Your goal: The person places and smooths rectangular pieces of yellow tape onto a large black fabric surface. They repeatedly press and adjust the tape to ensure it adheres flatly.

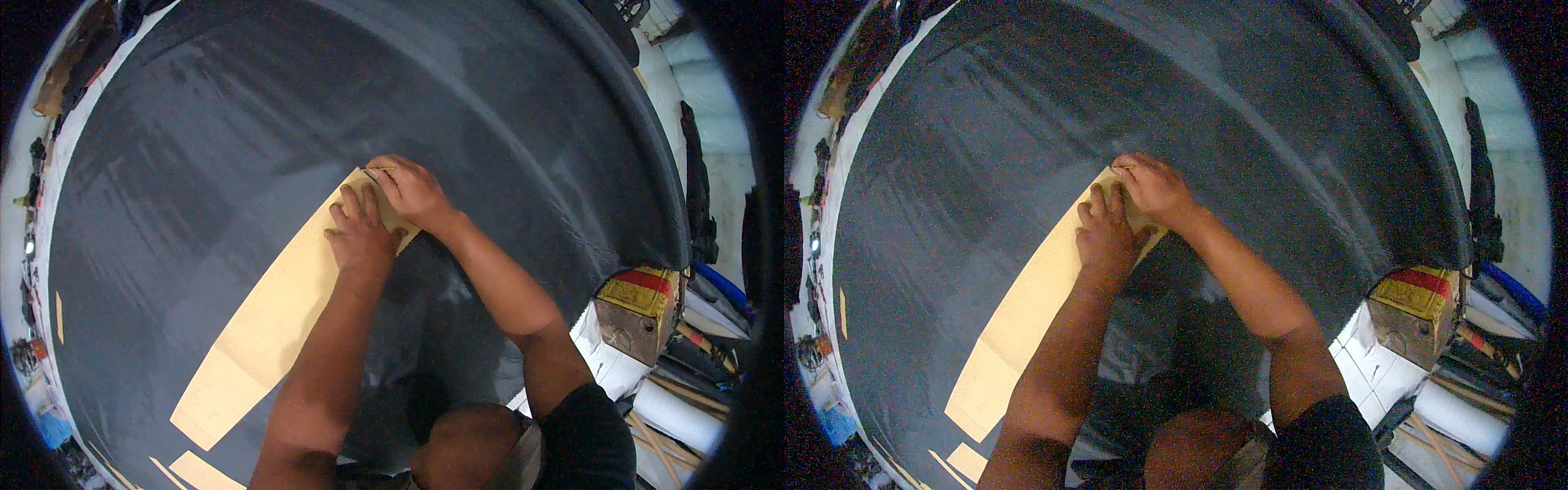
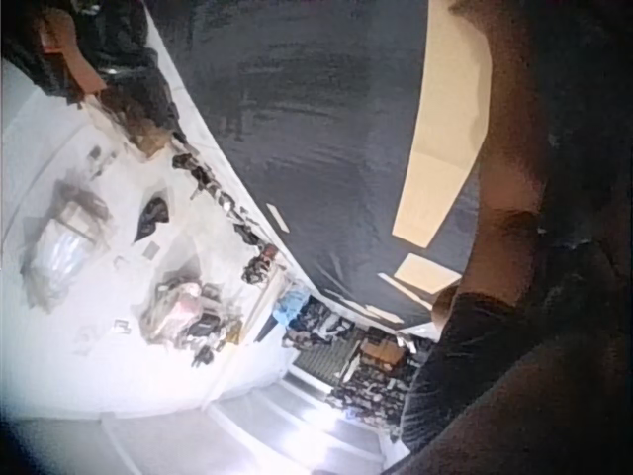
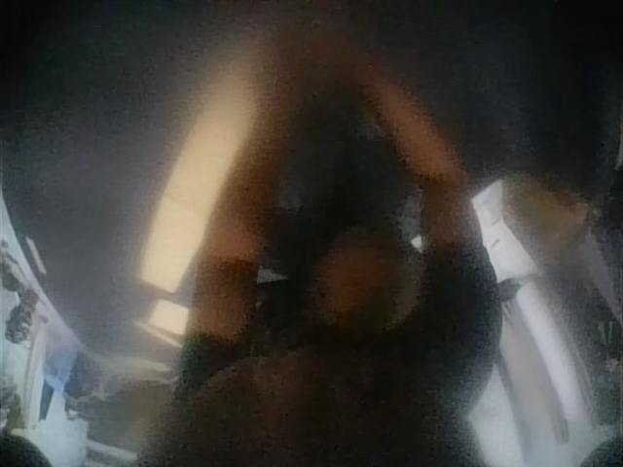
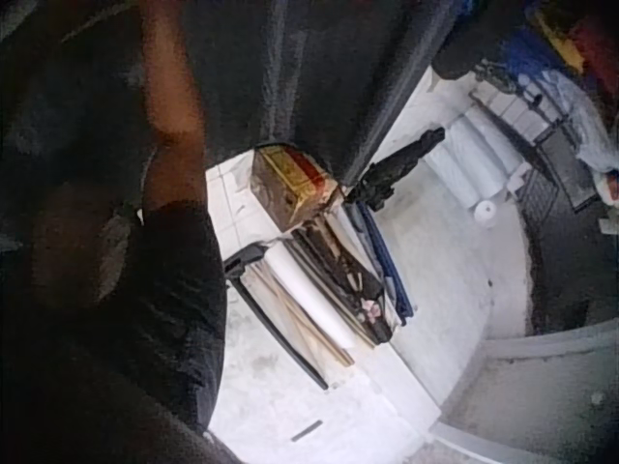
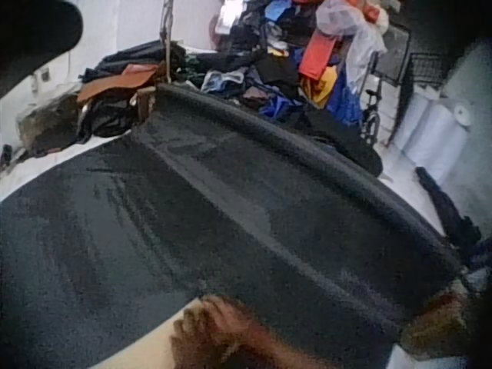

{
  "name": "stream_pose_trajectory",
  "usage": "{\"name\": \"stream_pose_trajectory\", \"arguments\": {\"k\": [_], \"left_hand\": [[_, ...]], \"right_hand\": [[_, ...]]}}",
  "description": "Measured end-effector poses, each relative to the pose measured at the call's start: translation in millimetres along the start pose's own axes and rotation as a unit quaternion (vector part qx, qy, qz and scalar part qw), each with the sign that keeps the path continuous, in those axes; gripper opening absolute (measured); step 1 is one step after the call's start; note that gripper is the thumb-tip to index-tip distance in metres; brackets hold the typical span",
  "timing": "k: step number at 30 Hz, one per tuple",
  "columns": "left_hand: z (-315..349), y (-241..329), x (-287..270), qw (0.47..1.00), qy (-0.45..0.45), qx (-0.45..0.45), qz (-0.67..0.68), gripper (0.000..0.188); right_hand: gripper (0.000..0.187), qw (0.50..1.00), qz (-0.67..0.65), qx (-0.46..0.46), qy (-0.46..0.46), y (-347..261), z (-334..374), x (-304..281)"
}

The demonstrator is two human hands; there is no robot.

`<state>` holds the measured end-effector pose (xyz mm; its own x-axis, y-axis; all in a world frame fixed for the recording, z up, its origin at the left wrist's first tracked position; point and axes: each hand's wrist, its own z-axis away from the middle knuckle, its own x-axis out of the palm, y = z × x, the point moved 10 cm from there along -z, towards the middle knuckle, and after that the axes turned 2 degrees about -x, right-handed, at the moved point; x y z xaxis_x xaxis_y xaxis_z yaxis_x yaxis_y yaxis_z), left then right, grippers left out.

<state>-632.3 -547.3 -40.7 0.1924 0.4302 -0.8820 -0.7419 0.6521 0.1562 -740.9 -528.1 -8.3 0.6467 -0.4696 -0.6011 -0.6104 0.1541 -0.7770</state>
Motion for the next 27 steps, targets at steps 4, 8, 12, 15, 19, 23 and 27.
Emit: {"name": "stream_pose_trajectory", "arguments": {"k": [4, 8, 12, 15, 19, 23, 27], "left_hand": [[1, 2, -1, 0.999, 0.042, 0.018, -0.009, 0.1], [0, 4, -1, 0.999, 0.031, 0.019, -0.007, 0.101], [1, 1, -1, 1.0, 0.025, 0.013, 0.0, 0.103], [-2, 2, 2, 1.0, 0.026, 0.008, -0.001, 0.103], [1, -1, 1, 0.999, 0.046, 0.014, -0.008, 0.102], [1, 5, -3, 0.998, 0.05, 0.024, 0.014, 0.102], [2, 2, -2, 0.999, 0.047, 0.02, 0.007, 0.101]], "right_hand": [[0.024, 0.999, 0.016, 0.027, -0.021, 7, -3, -1], [0.025, 0.998, 0.04, 0.014, -0.043, 4, -6, -2], [0.024, 0.991, 0.106, -0.002, -0.087, -1, 18, -10], [0.025, 0.978, 0.158, 0.006, -0.134, -7, 60, -22], [0.025, 0.994, 0.078, 0.039, -0.065, 5, 89, -51], [0.026, 0.982, -0.1, 0.152, 0.056, 30, 89, -75], [0.025, 0.996, 0.051, 0.072, -0.008, 11, 84, -58]]}}
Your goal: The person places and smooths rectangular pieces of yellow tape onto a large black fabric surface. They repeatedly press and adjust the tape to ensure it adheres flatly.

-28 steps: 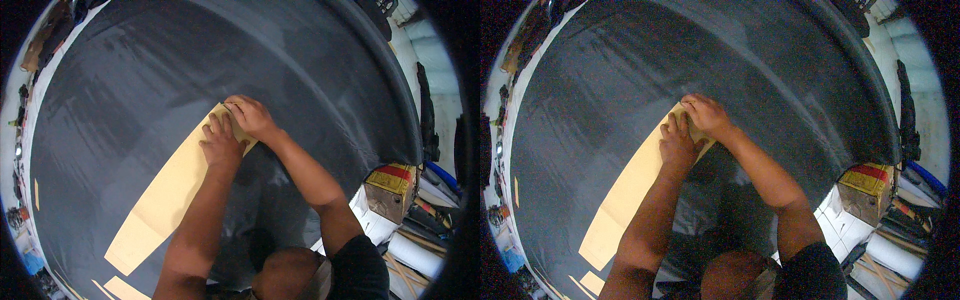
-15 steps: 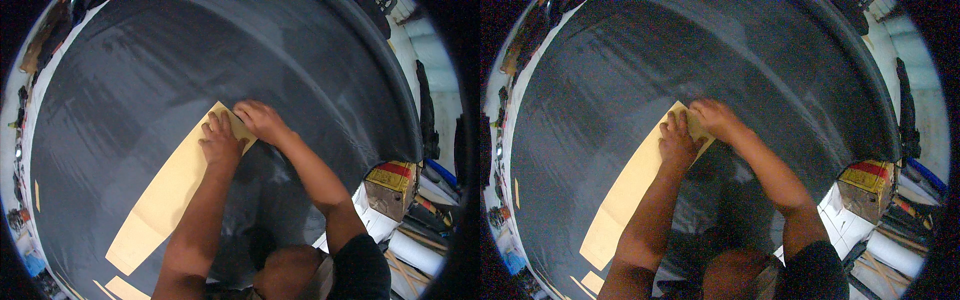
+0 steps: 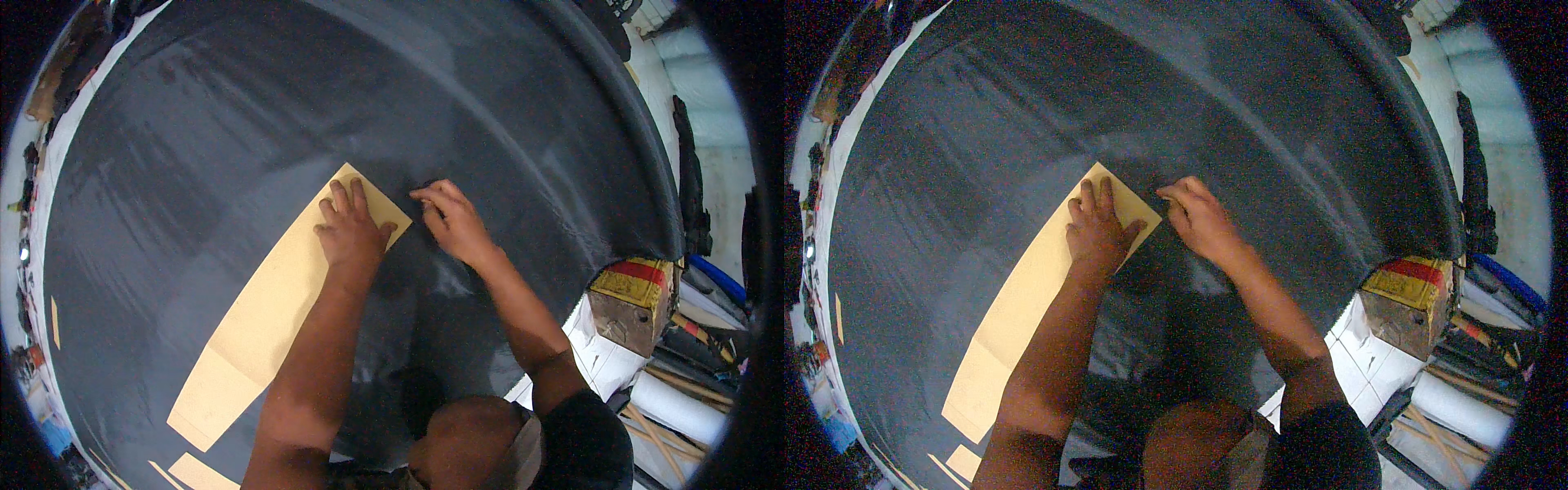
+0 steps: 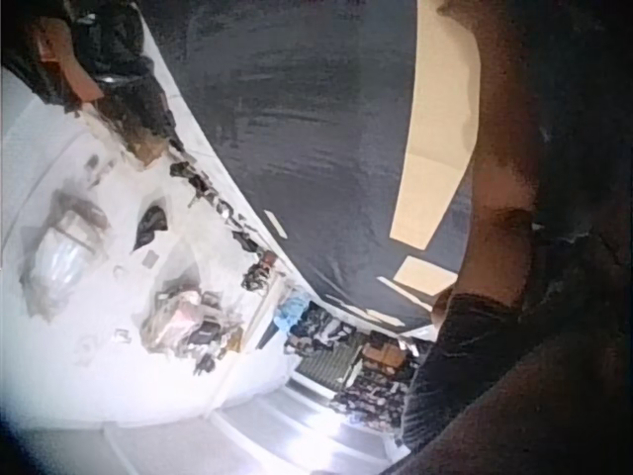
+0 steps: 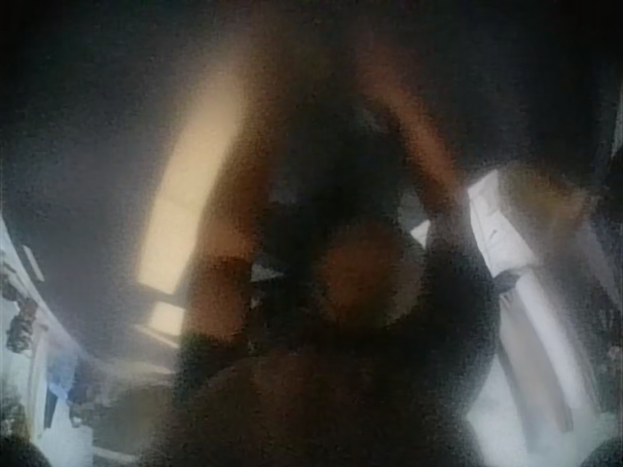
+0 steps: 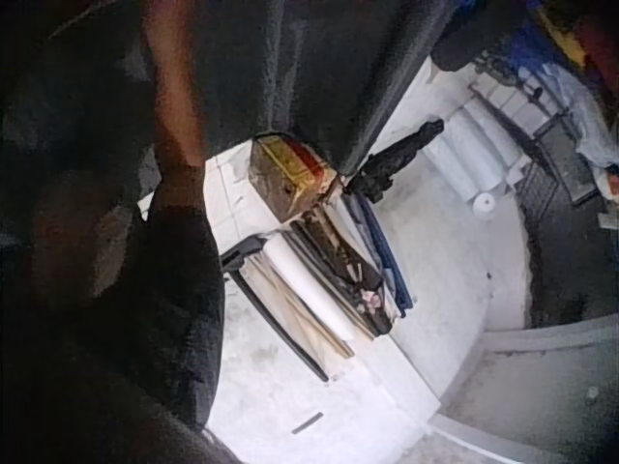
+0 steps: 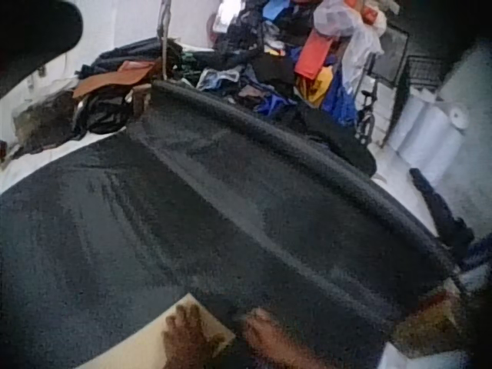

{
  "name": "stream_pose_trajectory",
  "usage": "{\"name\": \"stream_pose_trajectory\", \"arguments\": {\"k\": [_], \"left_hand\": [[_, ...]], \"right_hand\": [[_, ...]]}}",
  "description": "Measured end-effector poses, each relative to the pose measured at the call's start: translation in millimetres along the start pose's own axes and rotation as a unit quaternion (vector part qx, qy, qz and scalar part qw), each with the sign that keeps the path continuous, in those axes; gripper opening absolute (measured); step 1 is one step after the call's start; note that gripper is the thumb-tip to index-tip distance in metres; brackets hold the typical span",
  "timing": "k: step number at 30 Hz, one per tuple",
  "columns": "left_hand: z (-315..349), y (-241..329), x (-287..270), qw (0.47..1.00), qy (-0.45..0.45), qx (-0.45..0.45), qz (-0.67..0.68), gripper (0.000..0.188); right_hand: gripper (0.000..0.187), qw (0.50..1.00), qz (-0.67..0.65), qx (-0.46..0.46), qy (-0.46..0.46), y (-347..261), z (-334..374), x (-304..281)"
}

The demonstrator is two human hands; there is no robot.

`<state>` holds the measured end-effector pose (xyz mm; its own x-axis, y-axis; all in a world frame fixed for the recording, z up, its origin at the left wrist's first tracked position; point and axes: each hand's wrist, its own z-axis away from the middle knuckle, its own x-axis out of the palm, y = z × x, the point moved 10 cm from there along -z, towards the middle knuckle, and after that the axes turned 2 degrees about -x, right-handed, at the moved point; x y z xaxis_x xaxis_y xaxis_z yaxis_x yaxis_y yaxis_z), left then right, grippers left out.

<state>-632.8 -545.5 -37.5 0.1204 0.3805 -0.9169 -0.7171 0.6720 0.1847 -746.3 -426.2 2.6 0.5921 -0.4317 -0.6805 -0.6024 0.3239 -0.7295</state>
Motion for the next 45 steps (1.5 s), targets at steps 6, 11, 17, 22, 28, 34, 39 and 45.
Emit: {"name": "stream_pose_trajectory", "arguments": {"k": [6, 11, 17, 22, 28, 34, 39, 45], "left_hand": [[-2, -3, 3, 1.0, 0.006, -0.002, 0.006, 0.101], [4, -3, 2, 1.0, 0.026, 0.001, 0.01, 0.099], [65, -51, 10, 0.986, 0.16, 0.033, 0.038, 0.075], [156, -150, 15, 0.988, 0.091, -0.123, 0.009, 0.077], [200, -202, 15, 0.979, 0.081, -0.182, 0.036, 0.086], [219, -217, 25, 0.963, 0.202, -0.153, 0.089, 0.071], [249, -242, 44, 0.957, 0.222, -0.179, 0.046, 0.062], [259, -259, 50, 0.948, 0.246, -0.158, 0.125, 0.062]], "right_hand": [[0.034, 0.986, 0.132, -0.07, -0.072, -11, 3, 30], [0.034, 0.978, 0.183, -0.068, -0.069, -8, 5, 39], [0.028, 0.977, 0.191, -0.084, -0.048, -13, 3, 39], [0.032, 0.971, 0.22, -0.051, -0.074, -2, 2, 37], [0.029, 0.965, 0.231, -0.102, -0.069, -21, 4, 37], [0.032, 0.962, 0.244, -0.082, -0.088, -26, 5, 40], [0.031, 0.956, 0.263, -0.094, -0.09, -17, 3, 41], [0.032, 0.951, 0.272, -0.097, -0.108, -18, 0, 49]]}}
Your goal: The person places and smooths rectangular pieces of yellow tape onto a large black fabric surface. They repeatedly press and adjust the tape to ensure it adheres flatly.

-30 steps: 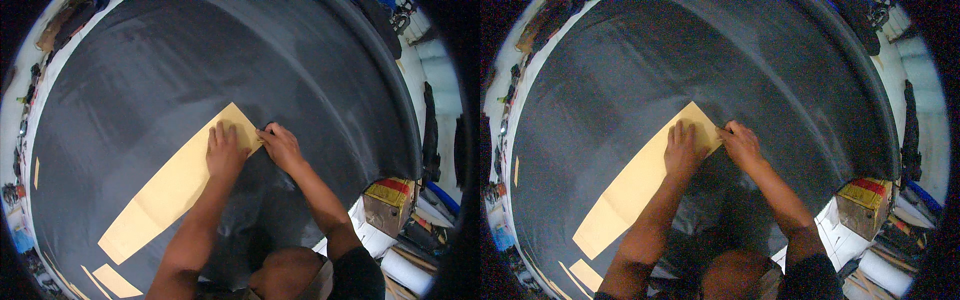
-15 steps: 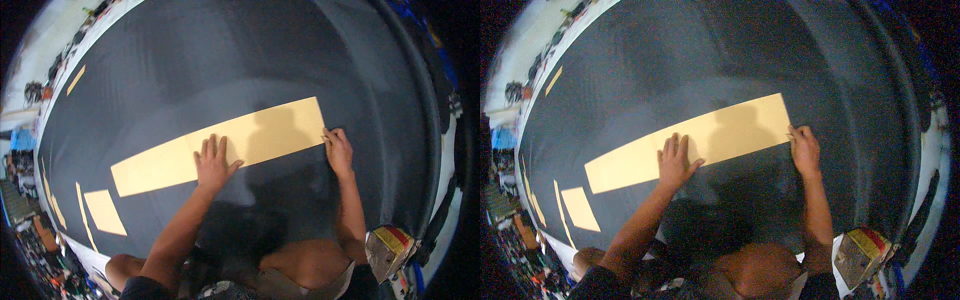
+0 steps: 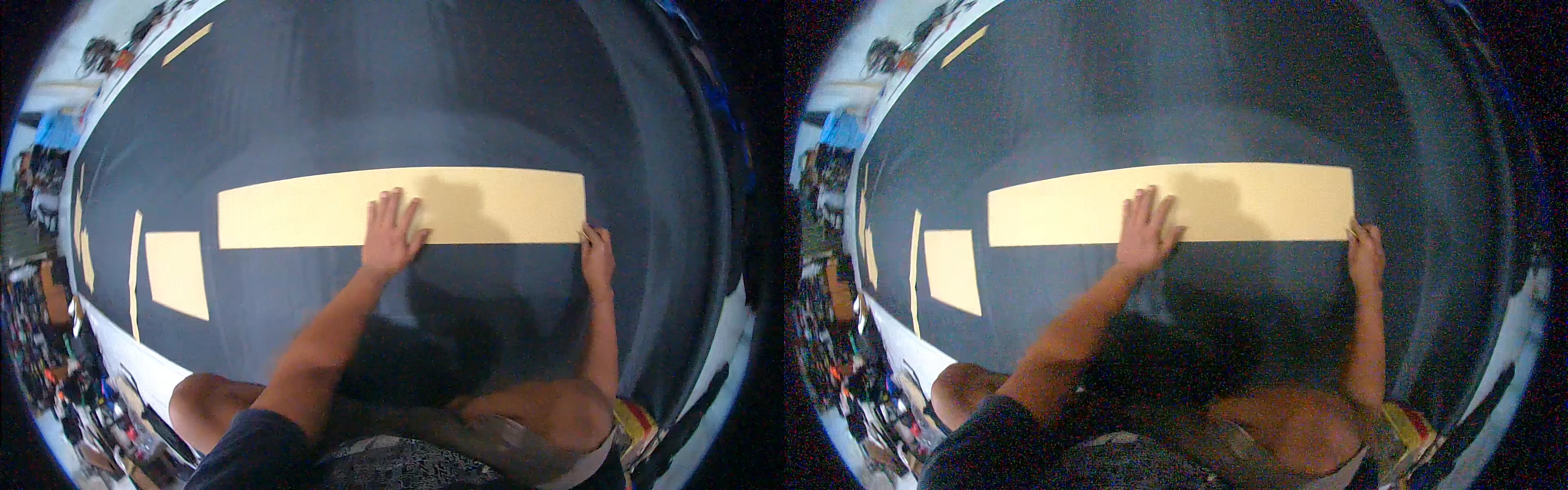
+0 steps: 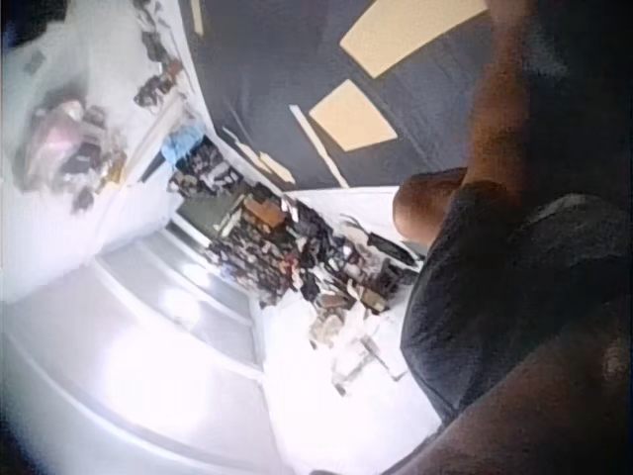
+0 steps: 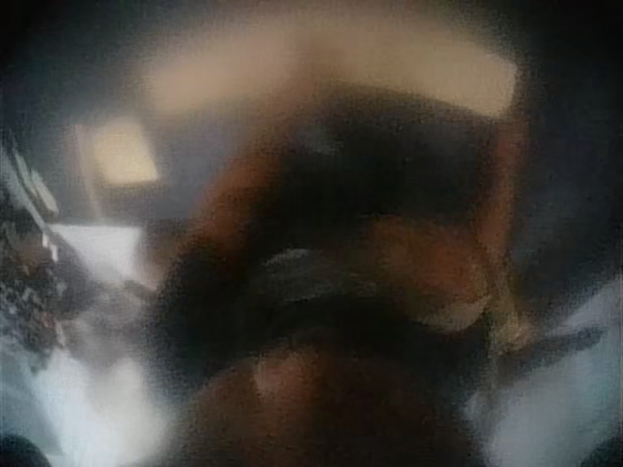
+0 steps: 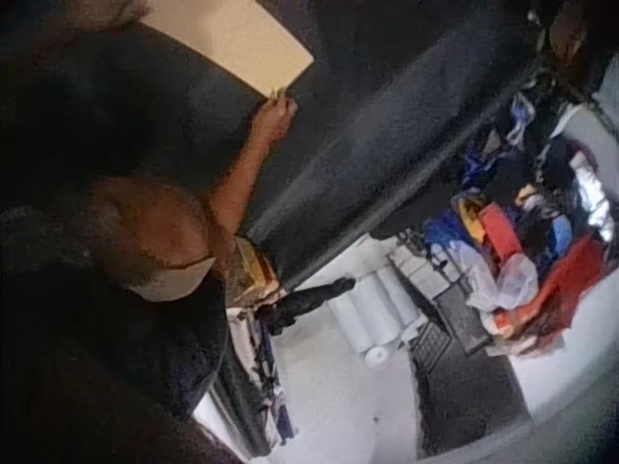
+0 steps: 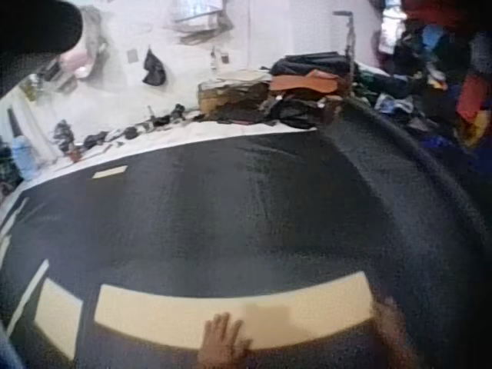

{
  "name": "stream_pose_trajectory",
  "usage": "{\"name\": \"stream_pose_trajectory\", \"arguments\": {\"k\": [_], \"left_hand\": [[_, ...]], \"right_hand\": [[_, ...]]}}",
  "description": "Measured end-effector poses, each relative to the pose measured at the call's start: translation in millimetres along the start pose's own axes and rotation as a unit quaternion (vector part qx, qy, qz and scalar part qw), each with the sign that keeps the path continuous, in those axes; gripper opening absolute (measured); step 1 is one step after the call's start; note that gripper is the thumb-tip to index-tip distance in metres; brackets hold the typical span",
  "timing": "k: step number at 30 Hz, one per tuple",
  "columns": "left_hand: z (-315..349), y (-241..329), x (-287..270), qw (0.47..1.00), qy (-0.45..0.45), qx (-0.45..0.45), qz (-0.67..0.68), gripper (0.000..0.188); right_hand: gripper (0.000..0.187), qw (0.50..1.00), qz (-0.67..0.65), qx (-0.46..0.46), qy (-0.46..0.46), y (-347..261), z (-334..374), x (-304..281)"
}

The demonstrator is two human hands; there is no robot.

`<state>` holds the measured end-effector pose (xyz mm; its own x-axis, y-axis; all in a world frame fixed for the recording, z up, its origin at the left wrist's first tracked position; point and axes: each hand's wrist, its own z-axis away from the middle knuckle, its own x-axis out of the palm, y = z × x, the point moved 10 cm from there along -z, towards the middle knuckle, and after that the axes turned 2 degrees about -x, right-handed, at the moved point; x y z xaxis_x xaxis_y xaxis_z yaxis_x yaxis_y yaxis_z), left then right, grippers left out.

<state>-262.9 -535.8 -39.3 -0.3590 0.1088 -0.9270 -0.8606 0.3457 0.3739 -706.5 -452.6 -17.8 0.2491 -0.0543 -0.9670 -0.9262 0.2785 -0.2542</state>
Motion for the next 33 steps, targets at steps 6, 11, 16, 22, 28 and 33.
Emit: {"name": "stream_pose_trajectory", "arguments": {"k": [6, 11, 16, 22, 28, 33], "left_hand": [[2, -1, 3, 1.0, 0.013, 0.01, 0.012, 0.063], [4, -10, 10, 1.0, 0.01, 0.009, 0.013, 0.064], [1, -6, 12, 0.999, 0.013, 0.016, 0.026, 0.065], [0, -9, 13, 0.999, -0.053, 0.003, 0.001, 0.066], [5, -11, 20, 1.0, -0.009, 0.013, 0.002, 0.067], [4, -12, 17, 1.0, 0.003, 0.016, 0.008, 0.067]], "right_hand": [[0.033, 0.998, 0.031, 0.03, -0.035, 21, 1, 16], [0.033, 0.998, 0.04, 0.025, -0.036, 26, -2, 26], [0.034, 0.996, 0.089, 0.024, -0.021, 47, -1, 33], [0.035, 0.996, 0.021, 0.042, -0.08, 29, -1, 34], [0.035, 0.997, 0.078, 0.021, -0.017, 33, -1, 37], [0.035, 0.997, 0.036, 0.04, -0.053, 46, 1, 46]]}}
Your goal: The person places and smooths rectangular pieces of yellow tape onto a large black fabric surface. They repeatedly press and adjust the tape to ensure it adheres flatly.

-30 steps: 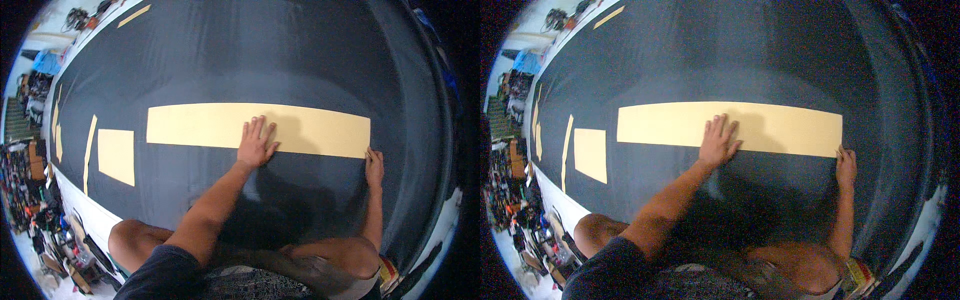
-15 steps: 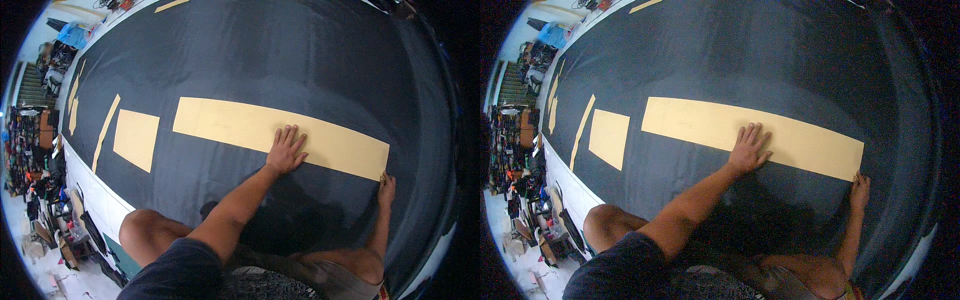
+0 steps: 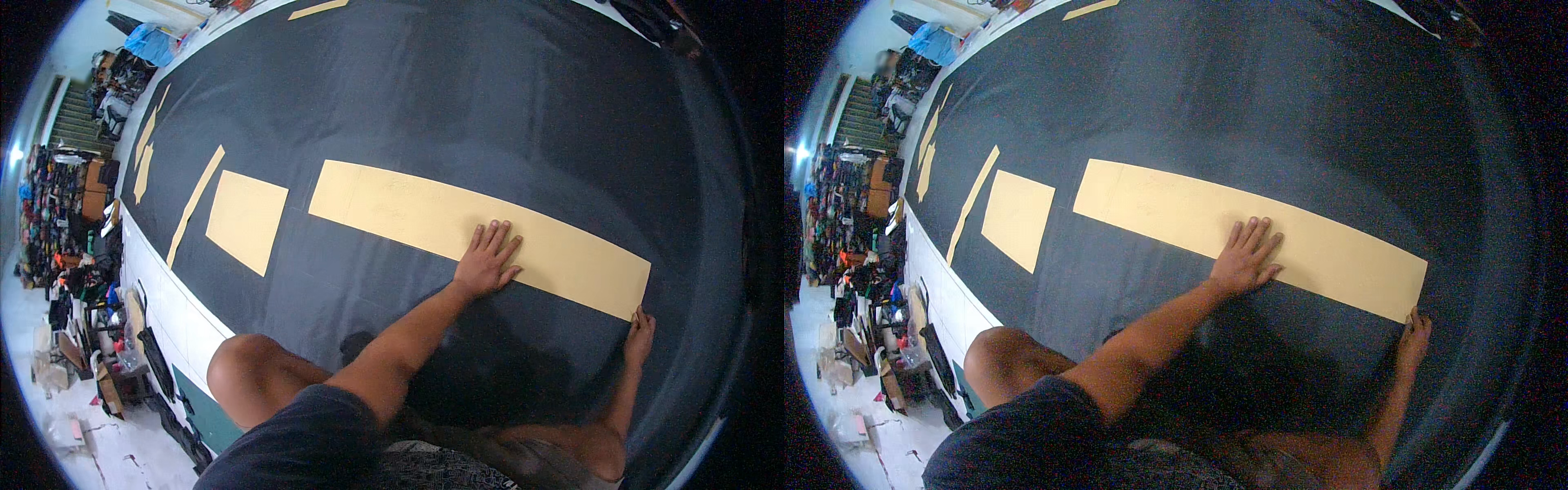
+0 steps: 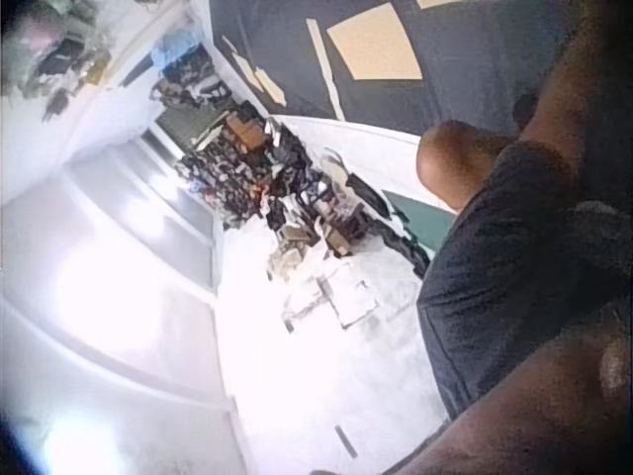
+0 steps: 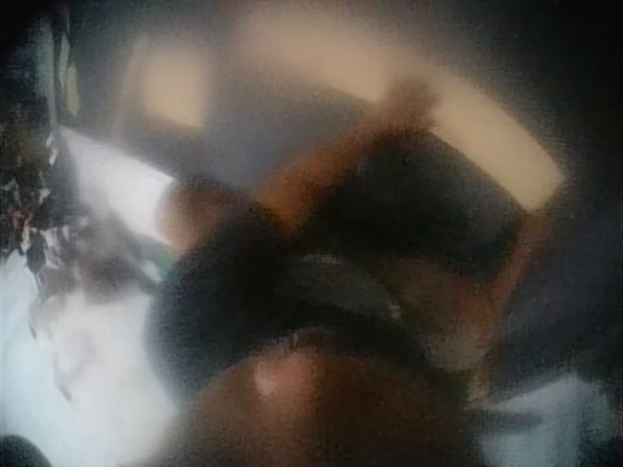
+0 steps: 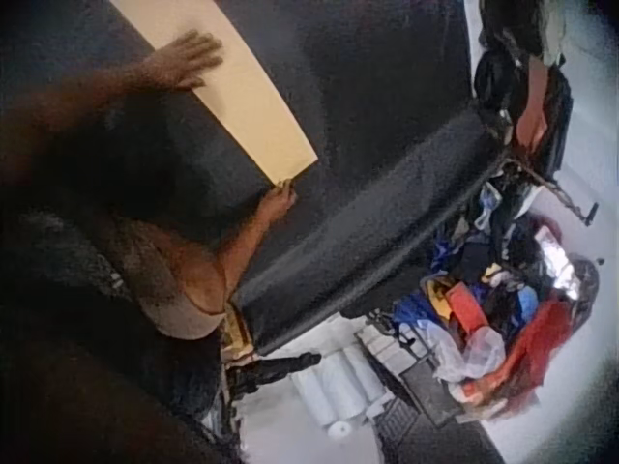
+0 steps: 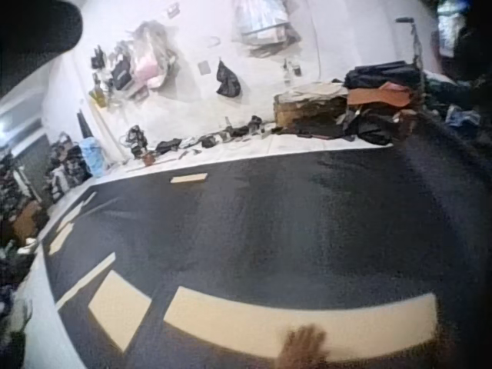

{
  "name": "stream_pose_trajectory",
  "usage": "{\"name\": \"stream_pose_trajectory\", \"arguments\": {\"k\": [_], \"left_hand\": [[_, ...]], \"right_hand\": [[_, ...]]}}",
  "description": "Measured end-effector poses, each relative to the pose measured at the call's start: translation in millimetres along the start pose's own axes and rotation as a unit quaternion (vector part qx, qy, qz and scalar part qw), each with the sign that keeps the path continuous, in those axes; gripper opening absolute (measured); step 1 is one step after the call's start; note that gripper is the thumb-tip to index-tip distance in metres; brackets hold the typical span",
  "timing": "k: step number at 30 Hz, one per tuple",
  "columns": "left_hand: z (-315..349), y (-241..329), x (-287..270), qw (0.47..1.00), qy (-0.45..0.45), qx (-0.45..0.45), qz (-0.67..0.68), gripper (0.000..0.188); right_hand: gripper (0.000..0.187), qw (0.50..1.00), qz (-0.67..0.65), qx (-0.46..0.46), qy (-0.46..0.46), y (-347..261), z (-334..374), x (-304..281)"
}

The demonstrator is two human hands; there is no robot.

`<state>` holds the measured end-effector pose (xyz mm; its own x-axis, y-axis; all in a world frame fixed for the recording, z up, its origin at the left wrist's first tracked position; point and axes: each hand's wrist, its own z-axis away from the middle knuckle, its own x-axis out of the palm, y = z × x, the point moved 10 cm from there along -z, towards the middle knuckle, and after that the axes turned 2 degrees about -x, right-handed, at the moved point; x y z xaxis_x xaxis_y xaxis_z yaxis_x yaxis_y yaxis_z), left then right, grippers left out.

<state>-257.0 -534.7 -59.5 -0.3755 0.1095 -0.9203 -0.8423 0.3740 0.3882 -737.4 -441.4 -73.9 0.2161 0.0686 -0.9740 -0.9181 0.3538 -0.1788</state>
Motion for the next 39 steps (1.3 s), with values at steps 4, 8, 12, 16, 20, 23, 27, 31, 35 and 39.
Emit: {"name": "stream_pose_trajectory", "arguments": {"k": [4, 8, 12, 16, 20, 23, 27, 31, 35, 39], "left_hand": [[4, -2, -1, 1.0, 0.0, -0.006, 0.006, 0.067], [10, -9, -4, 1.0, 0.003, -0.005, 0.004, 0.067], [-2, -4, -6, 1.0, -0.021, -0.009, 0.012, 0.066], [-12, 2, -10, 0.999, -0.025, 0.023, -0.001, 0.057], [-33, -1, -3, 0.984, -0.161, -0.028, -0.068, 0.071], [-51, 19, -5, 0.954, -0.266, -0.048, -0.127, 0.083], [-53, 23, -12, 0.946, -0.287, -0.055, -0.141, 0.081], [-53, 28, -7, 0.951, -0.278, -0.034, -0.13, 0.083], [-49, 15, -14, 0.949, -0.279, -0.038, -0.141, 0.085], [-50, 18, -9, 0.949, -0.28, -0.035, -0.139, 0.085]], "right_hand": [[0.034, 1.0, 0.009, -0.019, -0.002, -8, -1, -2], [0.034, 0.999, -0.012, -0.03, 0.001, -23, 5, -2], [0.034, 1.0, 0.003, -0.001, -0.031, -20, 8, -12], [0.037, 0.997, -0.011, 0.047, -0.067, -29, 10, -8], [0.032, 0.999, -0.012, 0.035, -0.008, -53, -2, -38], [0.033, 0.999, -0.03, 0.012, -0.005, -51, 0, -51], [0.032, 0.998, -0.052, -0.016, 0.04, -53, 0, -56], [0.033, 0.963, -0.15, 0.043, 0.218, -32, -28, -85], [0.047, 0.917, -0.311, 0.156, 0.194, -54, -65, -65], [0.041, 0.844, -0.471, 0.157, 0.203, -51, -83, -35]]}}
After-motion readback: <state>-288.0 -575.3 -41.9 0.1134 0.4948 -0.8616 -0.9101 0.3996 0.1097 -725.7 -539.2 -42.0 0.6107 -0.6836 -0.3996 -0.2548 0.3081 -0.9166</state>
